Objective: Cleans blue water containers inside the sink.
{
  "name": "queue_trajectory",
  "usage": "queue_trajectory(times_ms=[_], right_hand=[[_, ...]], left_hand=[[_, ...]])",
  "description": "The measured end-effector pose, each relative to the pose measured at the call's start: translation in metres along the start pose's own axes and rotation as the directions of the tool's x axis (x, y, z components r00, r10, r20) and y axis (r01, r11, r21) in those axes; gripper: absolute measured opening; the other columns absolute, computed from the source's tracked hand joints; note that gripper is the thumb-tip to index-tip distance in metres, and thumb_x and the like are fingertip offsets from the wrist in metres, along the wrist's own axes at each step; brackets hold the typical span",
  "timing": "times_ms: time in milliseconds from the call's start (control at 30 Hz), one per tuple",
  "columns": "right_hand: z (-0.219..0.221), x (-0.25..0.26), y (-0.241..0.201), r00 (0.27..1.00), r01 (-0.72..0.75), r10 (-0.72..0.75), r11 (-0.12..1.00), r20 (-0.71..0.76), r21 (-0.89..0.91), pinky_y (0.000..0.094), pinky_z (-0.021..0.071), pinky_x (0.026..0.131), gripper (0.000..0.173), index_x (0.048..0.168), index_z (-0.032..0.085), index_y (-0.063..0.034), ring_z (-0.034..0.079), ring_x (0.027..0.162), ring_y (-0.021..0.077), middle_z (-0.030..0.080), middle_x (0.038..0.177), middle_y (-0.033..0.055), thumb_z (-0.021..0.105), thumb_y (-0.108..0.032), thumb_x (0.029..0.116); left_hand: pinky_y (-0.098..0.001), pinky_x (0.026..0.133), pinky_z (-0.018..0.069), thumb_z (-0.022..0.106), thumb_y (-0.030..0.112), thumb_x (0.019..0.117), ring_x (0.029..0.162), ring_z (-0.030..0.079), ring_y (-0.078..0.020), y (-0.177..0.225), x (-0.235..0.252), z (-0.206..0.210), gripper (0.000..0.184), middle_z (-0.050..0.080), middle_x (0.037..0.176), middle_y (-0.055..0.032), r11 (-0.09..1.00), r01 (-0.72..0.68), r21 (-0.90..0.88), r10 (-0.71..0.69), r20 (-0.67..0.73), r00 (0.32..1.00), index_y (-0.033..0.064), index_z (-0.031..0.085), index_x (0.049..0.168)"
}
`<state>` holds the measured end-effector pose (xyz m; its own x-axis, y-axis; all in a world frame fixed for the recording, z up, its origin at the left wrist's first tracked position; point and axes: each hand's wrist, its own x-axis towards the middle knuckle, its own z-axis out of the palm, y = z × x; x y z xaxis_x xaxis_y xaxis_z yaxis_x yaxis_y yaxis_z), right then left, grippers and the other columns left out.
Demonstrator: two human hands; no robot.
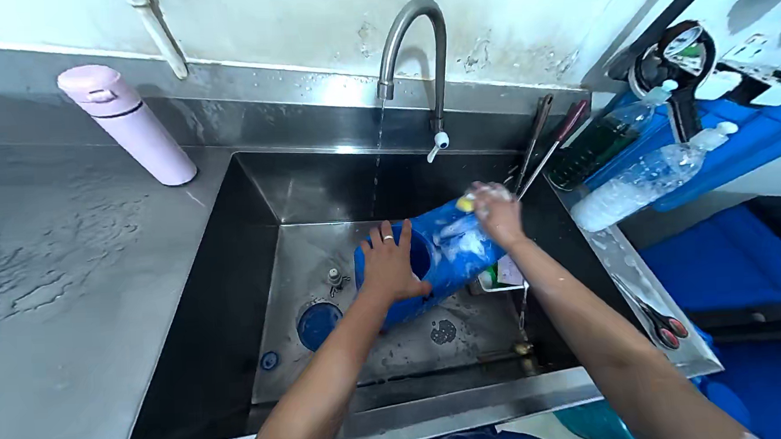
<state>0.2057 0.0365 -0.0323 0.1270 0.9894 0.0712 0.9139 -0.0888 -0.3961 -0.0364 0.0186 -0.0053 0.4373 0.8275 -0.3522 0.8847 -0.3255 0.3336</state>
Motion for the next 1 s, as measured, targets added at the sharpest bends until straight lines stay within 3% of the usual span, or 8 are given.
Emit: queue_trajectory(times_ms=[67, 267, 400, 533, 700, 833, 900, 1000], right_hand=[[0.010, -0.003, -0.001, 0.988, -0.104, 0.104, 0.995, -0.117, 0.005, 0.0633, 0.0270, 0.120, 0.038, 0.135, 0.063, 0.0020, 0.042, 0.145, 0.0418, 0.054, 0.148, 0.0228, 0.049, -0.018, 0.1061], [0.090, -0.138, -0.004, 0.933, 0.320, -0.286, 0.937, -0.219, 0.138, 0.0723, 0.0321, 0.112, 0.033, 0.116, 0.070, 0.0127, 0.058, 0.126, 0.0546, 0.068, 0.125, 0.0308, 0.055, -0.008, 0.0954], [0.046, -0.052, -0.009, 0.954, 0.186, -0.161, 0.979, 0.253, -0.080, 0.0615, 0.0323, 0.117, 0.041, 0.134, 0.062, 0.0062, 0.051, 0.136, 0.0472, 0.060, 0.138, 0.0295, 0.049, -0.021, 0.1062], [0.076, 0.027, -0.022, 0.959, 0.271, -0.265, 0.961, 0.105, -0.051, 0.0591, 0.0370, 0.116, 0.053, 0.145, 0.051, 0.0033, 0.048, 0.140, 0.0447, 0.051, 0.148, 0.0291, 0.051, -0.033, 0.1067], [0.057, -0.118, 0.029, 0.938, 0.295, -0.308, 0.950, 0.160, 0.102, 0.0615, 0.0373, 0.116, 0.045, 0.132, 0.062, 0.0110, 0.051, 0.135, 0.0515, 0.060, 0.136, 0.0335, 0.055, -0.019, 0.1001], [0.046, -0.013, -0.009, 0.893, 0.299, -0.308, 0.951, 0.329, 0.078, 0.0604, 0.0407, 0.111, 0.039, 0.124, 0.067, 0.0046, 0.056, 0.130, 0.0439, 0.065, 0.129, 0.0273, 0.052, -0.026, 0.1051], [0.063, 0.036, -0.024, 0.917, 0.339, -0.342, 0.939, 0.206, 0.050, 0.0576, 0.0467, 0.107, 0.031, 0.117, 0.070, 0.0013, 0.060, 0.124, 0.0395, 0.067, 0.124, 0.0229, 0.057, -0.023, 0.1028], [0.061, -0.015, -0.006, 0.940, 0.285, -0.301, 0.952, 0.160, 0.115, 0.0576, 0.0352, 0.118, 0.039, 0.137, 0.060, 0.0034, 0.047, 0.142, 0.0401, 0.056, 0.145, 0.0241, 0.056, -0.015, 0.1036]], left_hand=[[-0.0694, 0.114, 0.0228, 0.082, 0.058, 0.0762, 0.151, 0.019, -0.0525, 0.005, -0.001, 0.000, 0.121, 0.015, 0.165, -0.0325, 1.000, 0.022, 0.006, -0.022, 0.007, 1.000, 0.0124, 0.014, 0.166], [-0.0691, 0.113, 0.0238, 0.084, 0.058, 0.0737, 0.151, 0.020, -0.0520, 0.004, -0.006, 0.001, 0.121, 0.017, 0.165, -0.0316, 1.000, -0.001, 0.002, 0.001, 0.017, 1.000, 0.0137, 0.018, 0.165], [-0.0709, 0.113, 0.0231, 0.085, 0.053, 0.0739, 0.149, 0.022, -0.0532, -0.002, -0.006, 0.004, 0.115, 0.021, 0.163, -0.0326, 0.999, -0.045, -0.016, 0.045, -0.029, 0.999, 0.0145, 0.025, 0.164], [-0.0685, 0.112, 0.0252, 0.089, 0.054, 0.0705, 0.149, 0.023, -0.0493, 0.001, 0.000, 0.006, 0.114, 0.025, 0.163, -0.0286, 0.998, 0.050, -0.026, -0.051, -0.071, 0.996, 0.0199, 0.030, 0.163], [-0.0675, 0.113, 0.0258, 0.093, 0.049, 0.0665, 0.148, 0.025, -0.0497, 0.000, 0.010, 0.000, 0.114, 0.027, 0.162, -0.0272, 0.998, 0.066, -0.020, -0.068, -0.086, 0.994, 0.0213, 0.034, 0.161], [-0.0694, 0.112, 0.0252, 0.091, 0.049, 0.0688, 0.149, 0.023, -0.0504, -0.003, 0.002, 0.003, 0.113, 0.026, 0.163, -0.0283, 0.999, 0.039, 0.013, -0.038, -0.056, 0.998, 0.0187, 0.033, 0.161], [-0.0682, 0.110, 0.0280, 0.091, 0.051, 0.0673, 0.148, 0.026, -0.0490, 0.001, 0.003, 0.006, 0.113, 0.028, 0.162, -0.0270, 0.996, 0.090, 0.010, -0.088, -0.093, 0.992, 0.0210, 0.034, 0.161], [-0.0682, 0.110, 0.0280, 0.091, 0.050, 0.0650, 0.147, 0.026, -0.0500, 0.011, 0.002, 0.008, 0.115, 0.026, 0.162, -0.0274, 0.995, 0.103, 0.017, -0.101, -0.085, 0.991, 0.0224, 0.034, 0.161]])
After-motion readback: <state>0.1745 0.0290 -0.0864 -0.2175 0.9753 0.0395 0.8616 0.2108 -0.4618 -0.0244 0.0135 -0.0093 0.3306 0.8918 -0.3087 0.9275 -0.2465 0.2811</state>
